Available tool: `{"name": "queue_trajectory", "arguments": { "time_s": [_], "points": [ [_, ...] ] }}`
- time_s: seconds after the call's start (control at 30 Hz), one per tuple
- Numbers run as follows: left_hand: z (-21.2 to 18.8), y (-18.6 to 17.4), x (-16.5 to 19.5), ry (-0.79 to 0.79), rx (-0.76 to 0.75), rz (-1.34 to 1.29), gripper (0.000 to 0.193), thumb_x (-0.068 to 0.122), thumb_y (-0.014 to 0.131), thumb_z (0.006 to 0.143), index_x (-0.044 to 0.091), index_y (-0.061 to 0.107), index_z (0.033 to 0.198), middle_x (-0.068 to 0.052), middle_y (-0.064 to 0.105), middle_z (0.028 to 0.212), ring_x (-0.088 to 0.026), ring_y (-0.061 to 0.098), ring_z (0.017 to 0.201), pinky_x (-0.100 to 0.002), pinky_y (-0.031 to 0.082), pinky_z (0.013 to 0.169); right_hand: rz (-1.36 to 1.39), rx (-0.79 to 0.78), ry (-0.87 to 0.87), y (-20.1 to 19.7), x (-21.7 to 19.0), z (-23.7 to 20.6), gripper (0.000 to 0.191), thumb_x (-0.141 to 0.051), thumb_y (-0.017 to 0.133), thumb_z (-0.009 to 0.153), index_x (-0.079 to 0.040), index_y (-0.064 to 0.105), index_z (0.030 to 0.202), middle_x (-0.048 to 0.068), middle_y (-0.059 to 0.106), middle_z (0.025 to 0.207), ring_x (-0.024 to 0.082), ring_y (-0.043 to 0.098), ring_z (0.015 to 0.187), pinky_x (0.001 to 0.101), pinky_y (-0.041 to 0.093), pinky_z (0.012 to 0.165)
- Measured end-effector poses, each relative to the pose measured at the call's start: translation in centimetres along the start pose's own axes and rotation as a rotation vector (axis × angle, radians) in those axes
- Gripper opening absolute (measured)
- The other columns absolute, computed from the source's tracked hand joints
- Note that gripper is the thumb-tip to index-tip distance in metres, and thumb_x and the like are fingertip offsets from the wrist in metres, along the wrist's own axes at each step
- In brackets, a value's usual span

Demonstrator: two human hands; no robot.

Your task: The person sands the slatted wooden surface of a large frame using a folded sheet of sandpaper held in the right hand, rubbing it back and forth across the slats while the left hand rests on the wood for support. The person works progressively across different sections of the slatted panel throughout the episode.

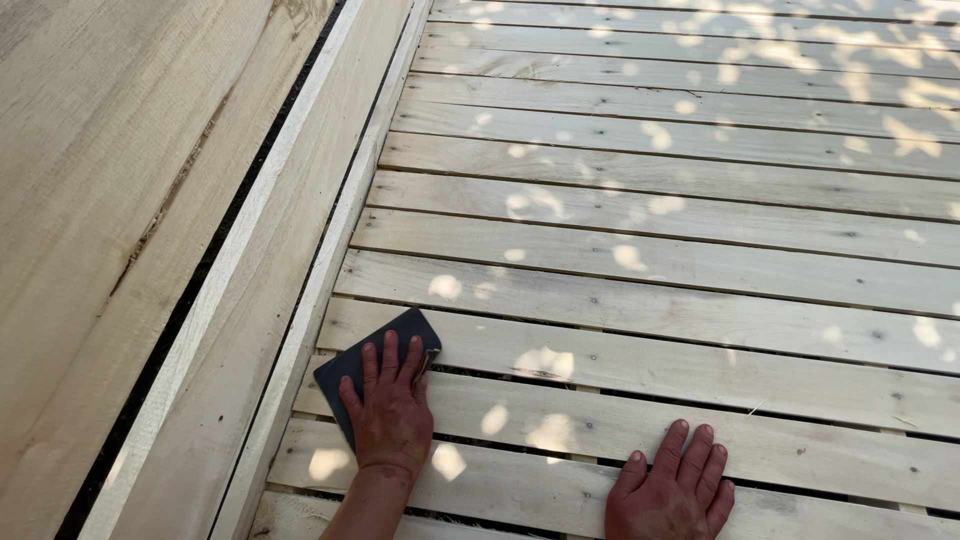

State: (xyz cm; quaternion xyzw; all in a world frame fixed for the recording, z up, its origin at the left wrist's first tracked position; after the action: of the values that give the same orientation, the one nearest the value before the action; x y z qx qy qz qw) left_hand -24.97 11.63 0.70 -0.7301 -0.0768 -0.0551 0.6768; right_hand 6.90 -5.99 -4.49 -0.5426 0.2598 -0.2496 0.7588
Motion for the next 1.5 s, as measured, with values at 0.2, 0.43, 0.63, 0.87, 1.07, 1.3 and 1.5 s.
{"name": "queue_trajectory", "arguments": {
  "time_s": [0.2,0.43,0.63,0.87,1.07,1.3,1.5],
  "points": [
    [-5.2,4.4,12.7,0.211,-0.124,-0.159,0.069,0.029,0.057,0.092,0.029,0.038,0.159,-0.005,0.016,0.173,-0.033,0.007,0.154,-0.064,-0.001,0.118,-0.001,0.018,0.011,-0.5,-0.3,-0.2,0.071,-0.044,0.049,0.096,-0.014,0.043,0.160,0.016,0.038,0.169,0.034,0.032,0.158,0.0543,0.017,0.130],
    [-8.4,4.5,13.0,0.562,-0.139,-0.239,0.061,0.030,0.053,0.097,0.031,0.041,0.157,-0.002,0.023,0.171,-0.029,0.013,0.158,-0.062,0.002,0.120,0.085,0.009,0.003,0.1,0.3,0.0,0.071,-0.046,0.043,0.097,-0.014,0.037,0.160,0.015,0.032,0.169,0.033,0.025,0.158,0.0538,0.012,0.128],
    [-2.0,-0.5,-2.9,-0.171,-0.019,0.014,0.061,0.037,0.045,0.099,0.038,0.033,0.159,0.001,0.014,0.169,-0.028,0.010,0.155,-0.060,0.008,0.119,0.101,0.000,-0.005,0.6,0.2,0.1,0.071,-0.048,0.034,0.099,-0.016,0.029,0.161,0.014,0.023,0.169,0.033,0.017,0.158,0.0527,0.006,0.127],
    [-10.4,6.7,11.3,0.303,-0.266,-0.182,0.073,0.026,0.061,0.093,0.030,0.032,0.160,-0.006,0.012,0.173,-0.035,0.005,0.158,-0.066,-0.001,0.118,0.093,-0.025,0.004,0.9,0.3,0.3,0.071,-0.050,0.033,0.098,-0.015,0.029,0.160,0.014,0.022,0.169,0.032,0.013,0.158,0.0521,0.003,0.127],
    [-7.9,2.0,3.4,0.432,-0.070,-0.041,0.062,0.035,0.054,0.095,0.036,0.038,0.155,0.001,0.021,0.169,-0.027,0.015,0.155,-0.061,0.006,0.118,0.016,-0.117,-0.001,1.9,0.7,0.9,0.073,-0.051,0.032,0.097,-0.015,0.024,0.161,0.014,0.017,0.168,0.031,0.008,0.156,0.0523,0.001,0.122],
    [-5.5,0.2,1.0,-0.144,-0.004,-0.015,0.062,0.034,0.048,0.098,0.033,0.035,0.159,-0.004,0.017,0.170,-0.032,0.011,0.155,-0.061,0.008,0.118,0.049,-0.118,0.001,1.7,0.4,1.1,0.073,-0.049,0.033,0.097,-0.014,0.024,0.161,0.015,0.016,0.170,0.032,0.009,0.157,0.0538,0.002,0.122],
    [-13.3,5.2,11.5,0.532,-0.462,-0.257,0.067,0.020,0.062,0.093,0.030,0.040,0.156,-0.003,0.017,0.171,-0.030,0.007,0.158,-0.063,0.000,0.122,0.066,-0.170,0.003,1.2,0.4,1.0,0.074,-0.049,0.034,0.097,-0.013,0.025,0.161,0.015,0.016,0.169,0.033,0.009,0.157,0.0544,0.002,0.121]
  ]
}}
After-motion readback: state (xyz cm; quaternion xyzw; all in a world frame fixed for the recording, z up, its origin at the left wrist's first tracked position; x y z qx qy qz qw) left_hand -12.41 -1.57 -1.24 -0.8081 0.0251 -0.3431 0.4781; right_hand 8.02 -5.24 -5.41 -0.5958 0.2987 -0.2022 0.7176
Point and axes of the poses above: each hand's wrist, its own z-axis towards the middle knuckle, its own y-axis out of the palm, x = y × z, the point moved 9 cm from there along z, towards the middle knuckle
